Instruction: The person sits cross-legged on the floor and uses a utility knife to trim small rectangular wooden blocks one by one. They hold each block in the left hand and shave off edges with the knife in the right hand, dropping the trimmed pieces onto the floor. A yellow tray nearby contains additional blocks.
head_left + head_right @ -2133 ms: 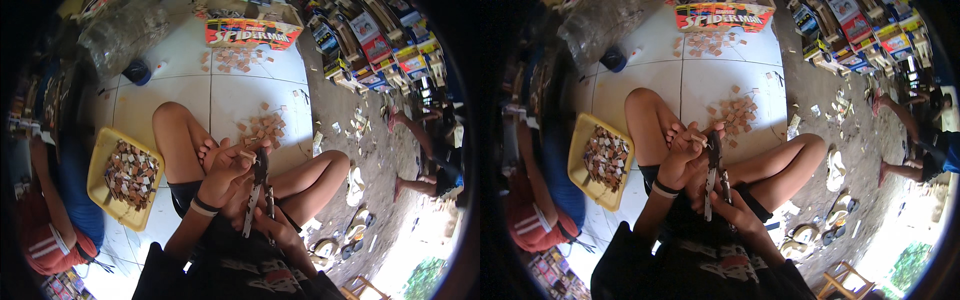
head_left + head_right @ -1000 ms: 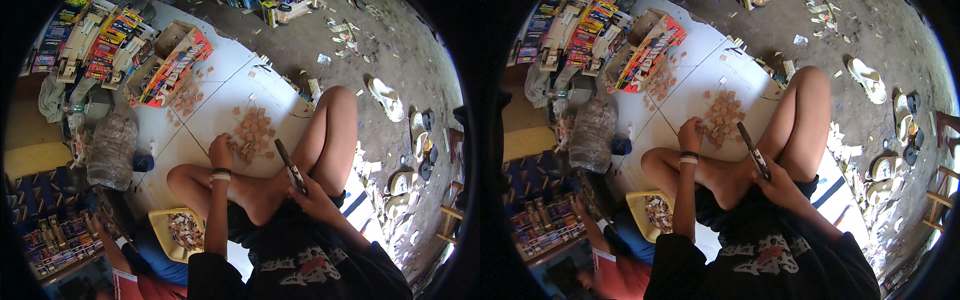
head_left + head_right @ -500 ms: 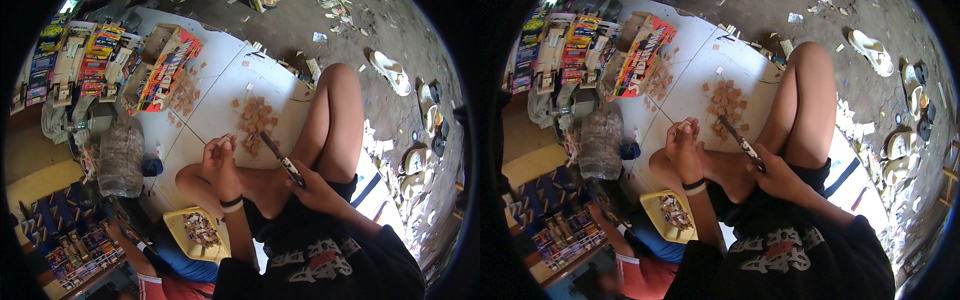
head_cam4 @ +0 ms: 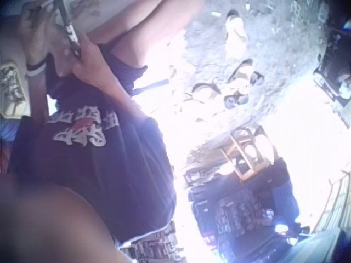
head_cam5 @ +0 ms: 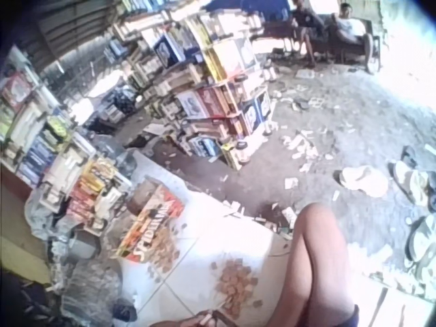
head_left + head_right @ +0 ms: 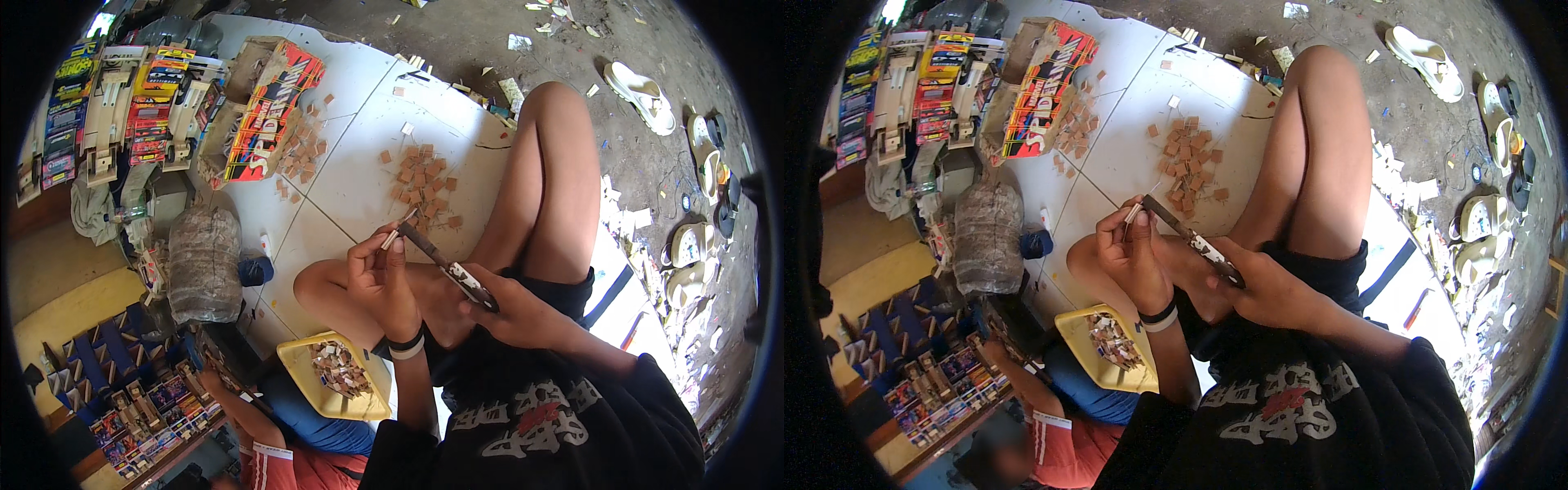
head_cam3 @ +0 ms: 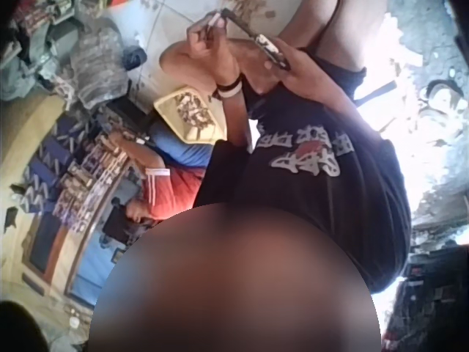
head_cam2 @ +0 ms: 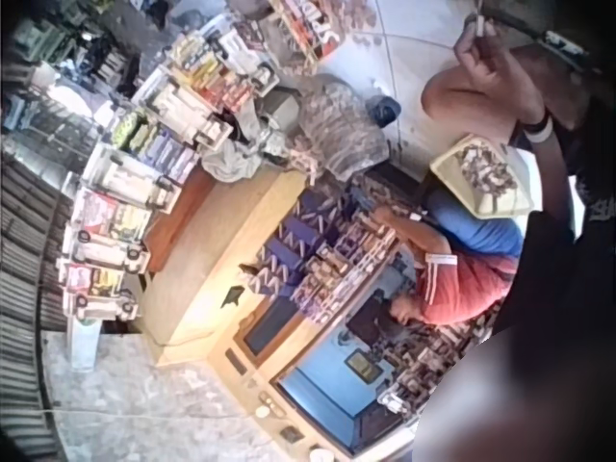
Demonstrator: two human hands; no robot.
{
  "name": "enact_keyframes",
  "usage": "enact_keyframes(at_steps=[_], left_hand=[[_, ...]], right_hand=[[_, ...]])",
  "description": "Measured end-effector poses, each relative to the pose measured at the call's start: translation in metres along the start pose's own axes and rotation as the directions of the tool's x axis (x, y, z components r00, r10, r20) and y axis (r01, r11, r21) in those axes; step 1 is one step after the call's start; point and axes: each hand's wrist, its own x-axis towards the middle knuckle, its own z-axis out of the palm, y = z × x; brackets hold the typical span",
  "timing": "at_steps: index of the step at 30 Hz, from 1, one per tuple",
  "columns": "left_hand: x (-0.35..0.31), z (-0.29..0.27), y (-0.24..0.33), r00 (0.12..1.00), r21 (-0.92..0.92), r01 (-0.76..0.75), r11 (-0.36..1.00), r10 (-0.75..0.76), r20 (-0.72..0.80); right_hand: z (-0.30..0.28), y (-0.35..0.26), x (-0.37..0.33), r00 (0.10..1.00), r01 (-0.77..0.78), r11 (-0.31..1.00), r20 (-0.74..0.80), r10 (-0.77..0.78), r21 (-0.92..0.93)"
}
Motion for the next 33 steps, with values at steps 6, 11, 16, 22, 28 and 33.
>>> enact_keyframes(at_steps=[6, 11, 16, 22, 28, 33], left_hand=[[-0.002, -0.002, 0.003, 0.999, 0.022, -0.054, 0.998, 0.054, 0.002], [-0.004, -0.004, 0.009, 0.998, 0.032, -0.063, 0.998, 0.064, -0.013], [-0.005, -0.006, 0.013, 0.997, 0.014, -0.072, 0.997, 0.073, -0.029], [-0.008, -0.007, 0.015, 0.995, 0.048, -0.087, 0.995, 0.09, -0.045], [-0.007, -0.006, 0.015, 0.994, 0.044, -0.098, 0.994, 0.1, -0.054], [-0.009, -0.01, 0.016, 0.995, 0.037, -0.078, 0.996, 0.081, -0.058]], right_hand=[[0.003, -0.003, 0.001, 0.999, 0.034, 0.999, 0.009, -0.034, 0.032], [0.007, -0.006, -0.001, 1.0, 0.022, 1.0, -0.011, -0.022, 0.022], [0.008, -0.006, 0.0, 1.0, 0.022, 1.0, 0.0, -0.022, 0.006], [0.013, -0.006, -0.001, 0.993, 0.115, 0.993, -0.032, -0.115, 0.005], [0.011, -0.005, -0.002, 0.995, 0.098, 0.995, -0.009, -0.098, -0.001], [0.013, -0.004, -0.002, 0.997, 0.071, 0.997, 0.003, -0.071, -0.005]])
